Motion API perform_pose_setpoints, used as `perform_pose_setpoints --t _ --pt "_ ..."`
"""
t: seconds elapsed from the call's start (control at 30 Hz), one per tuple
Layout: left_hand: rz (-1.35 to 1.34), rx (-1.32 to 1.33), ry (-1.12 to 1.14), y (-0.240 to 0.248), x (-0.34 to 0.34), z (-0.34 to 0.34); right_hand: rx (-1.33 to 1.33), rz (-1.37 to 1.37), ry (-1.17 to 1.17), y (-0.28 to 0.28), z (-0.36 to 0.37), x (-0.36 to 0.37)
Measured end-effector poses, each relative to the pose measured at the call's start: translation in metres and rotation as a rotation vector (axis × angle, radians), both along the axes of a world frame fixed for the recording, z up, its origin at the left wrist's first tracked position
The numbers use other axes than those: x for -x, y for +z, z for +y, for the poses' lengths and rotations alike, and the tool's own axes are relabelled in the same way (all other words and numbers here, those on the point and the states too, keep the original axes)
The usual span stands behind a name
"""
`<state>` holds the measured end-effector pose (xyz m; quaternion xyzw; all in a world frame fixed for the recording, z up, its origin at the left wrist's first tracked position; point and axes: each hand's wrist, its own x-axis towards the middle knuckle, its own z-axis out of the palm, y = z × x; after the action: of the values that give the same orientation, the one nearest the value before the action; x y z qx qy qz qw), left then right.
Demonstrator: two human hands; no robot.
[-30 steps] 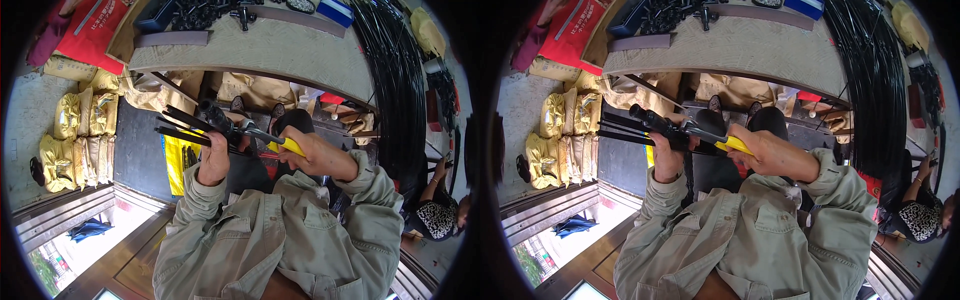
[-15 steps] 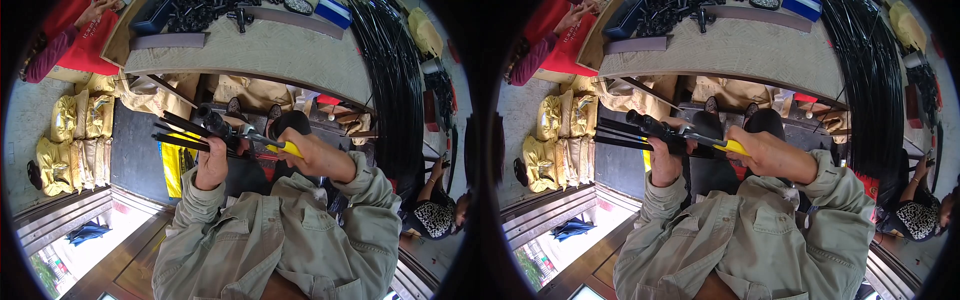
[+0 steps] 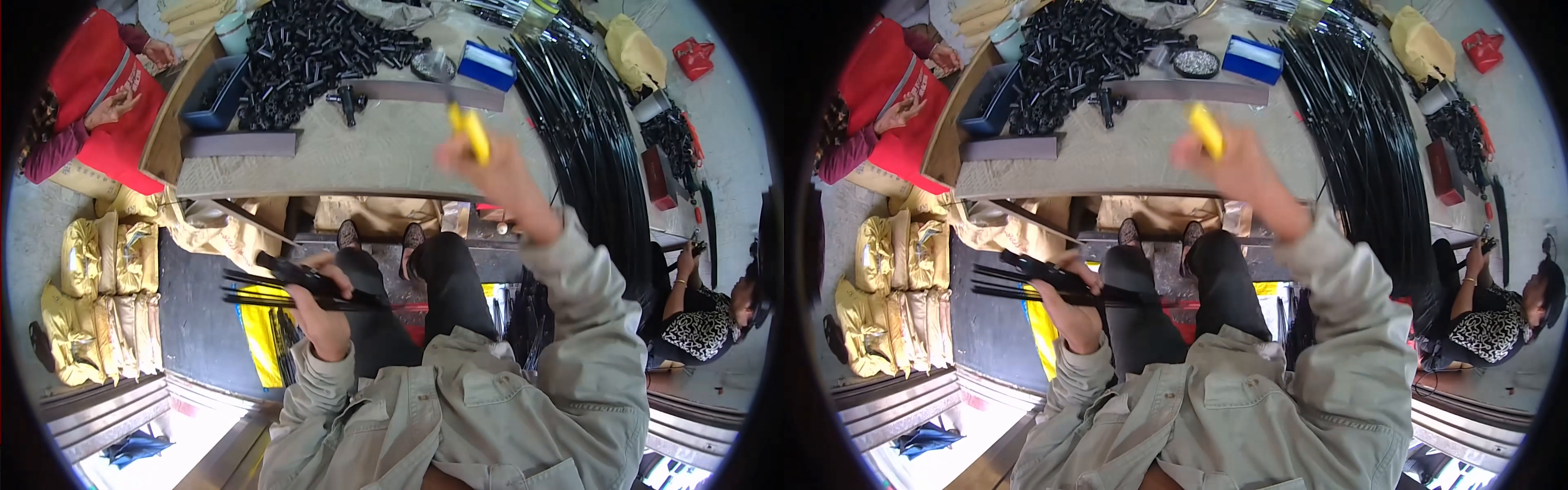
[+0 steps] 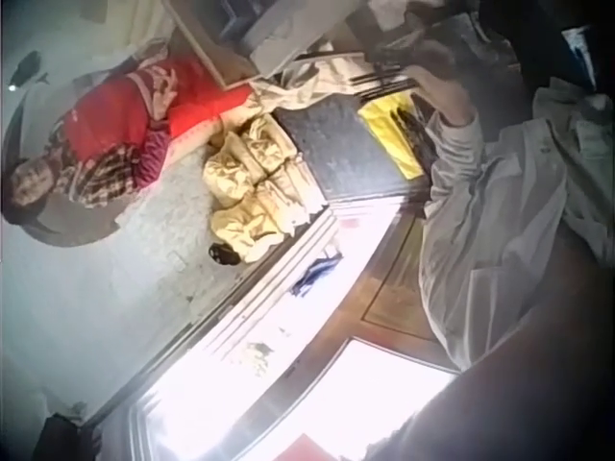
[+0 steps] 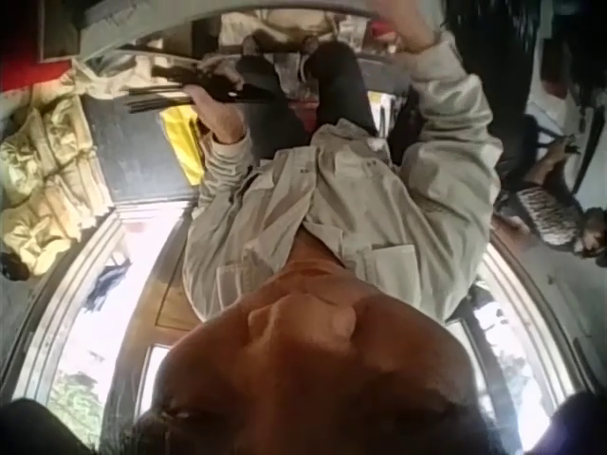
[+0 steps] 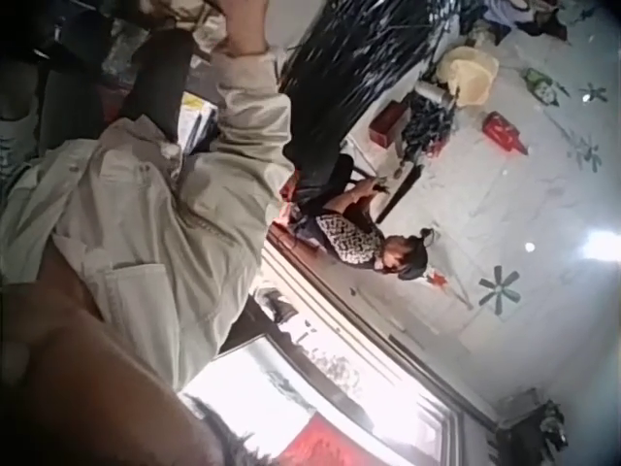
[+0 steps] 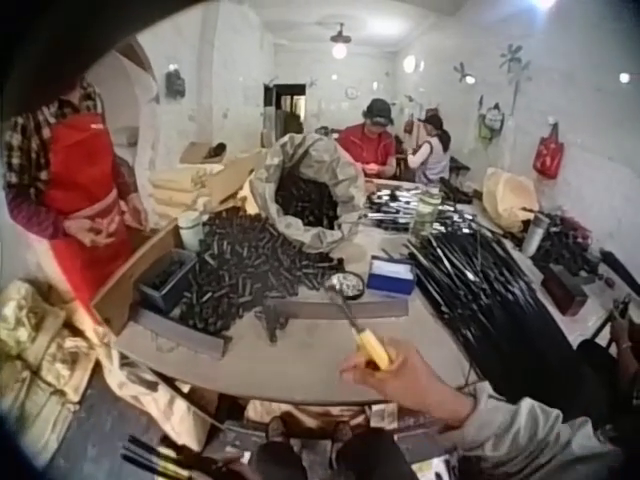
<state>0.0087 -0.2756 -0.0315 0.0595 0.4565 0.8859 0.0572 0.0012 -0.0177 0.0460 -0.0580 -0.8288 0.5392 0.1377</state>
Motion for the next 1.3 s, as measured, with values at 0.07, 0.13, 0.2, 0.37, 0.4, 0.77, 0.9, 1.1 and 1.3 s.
perform_pose_setpoints --t 0.07,0.13,0.2,0.37,0.4,0.77,0.9,1.1,1.3 --pt "0.099 0.163 -0.086 0.001 -0.010 0.007 -0.352 -0.006 -0.232 0.004 0.045 0.060" --pt "0.103 0.208 -0.179 -0.007 -0.019 0.011 -0.696 -0.117 -0.496 -0.005 0.079 0.110" --pt "0.122 0.249 -0.223 -0.011 -0.023 0.005 -0.837 -0.179 -0.629 -0.021 0.101 0.139" --pt "0.143 0.267 -0.223 -0.014 -0.017 -0.001 -1.176 -0.135 -0.487 -0.049 0.118 0.177" --pt "0.144 0.266 -0.222 -0.014 -0.013 -0.001 -1.188 -0.141 -0.480 -0.052 0.119 0.181" --pt "0.108 0.192 -0.213 -0.023 0.000 -0.006 -1.152 -0.141 -0.469 -0.057 0.120 0.190" --pt "0.097 0.180 -0.213 -0.025 0.000 -0.009 -1.127 -0.128 -0.479 -0.060 0.120 0.192" --pt "0.064 0.157 -0.160 -0.018 -0.002 -0.010 -0.953 -0.167 -0.614 -0.036 0.111 0.177" --pt "0.085 0.232 -0.202 0.006 0.003 -0.007 0.324 0.161 -0.159 -0.005 0.011 0.084"
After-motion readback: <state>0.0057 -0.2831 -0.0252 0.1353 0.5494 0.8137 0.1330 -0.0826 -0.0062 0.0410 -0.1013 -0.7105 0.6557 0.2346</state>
